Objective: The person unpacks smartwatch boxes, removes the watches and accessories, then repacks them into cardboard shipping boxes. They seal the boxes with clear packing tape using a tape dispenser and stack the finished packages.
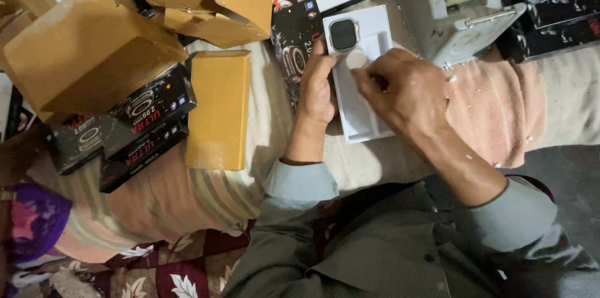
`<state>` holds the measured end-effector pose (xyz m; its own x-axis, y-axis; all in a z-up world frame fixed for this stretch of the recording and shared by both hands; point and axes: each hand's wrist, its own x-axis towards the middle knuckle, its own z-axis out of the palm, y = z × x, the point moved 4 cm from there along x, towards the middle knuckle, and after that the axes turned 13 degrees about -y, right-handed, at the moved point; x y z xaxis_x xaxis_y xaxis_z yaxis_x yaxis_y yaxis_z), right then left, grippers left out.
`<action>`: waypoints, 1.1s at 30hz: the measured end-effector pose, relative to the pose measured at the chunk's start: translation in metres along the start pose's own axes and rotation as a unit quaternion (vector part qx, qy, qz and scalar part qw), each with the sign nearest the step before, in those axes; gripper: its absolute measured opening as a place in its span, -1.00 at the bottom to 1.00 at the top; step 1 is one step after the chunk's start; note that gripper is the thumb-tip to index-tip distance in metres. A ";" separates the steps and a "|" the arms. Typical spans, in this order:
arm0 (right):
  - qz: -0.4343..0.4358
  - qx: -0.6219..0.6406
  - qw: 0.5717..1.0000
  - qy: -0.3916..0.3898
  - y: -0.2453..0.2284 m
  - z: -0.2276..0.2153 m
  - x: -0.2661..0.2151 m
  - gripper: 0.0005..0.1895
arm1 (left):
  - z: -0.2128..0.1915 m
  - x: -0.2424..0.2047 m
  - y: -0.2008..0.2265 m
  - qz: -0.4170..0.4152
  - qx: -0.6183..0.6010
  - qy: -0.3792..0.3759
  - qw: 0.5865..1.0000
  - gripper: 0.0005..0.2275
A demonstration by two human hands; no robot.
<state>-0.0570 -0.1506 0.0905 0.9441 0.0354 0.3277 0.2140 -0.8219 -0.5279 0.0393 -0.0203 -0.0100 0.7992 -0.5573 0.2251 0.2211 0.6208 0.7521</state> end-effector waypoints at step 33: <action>0.075 -0.201 0.975 0.049 0.039 -0.018 -0.076 -0.72 | -0.039 0.014 0.014 0.046 -0.115 -0.006 0.992 -0.57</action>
<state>-0.1249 -0.1958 0.0595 0.9245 -0.1417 0.3540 -0.0596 -0.9707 -0.2329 0.0749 0.0021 -0.0203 0.8160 -0.4975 0.2942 0.2703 0.7784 0.5666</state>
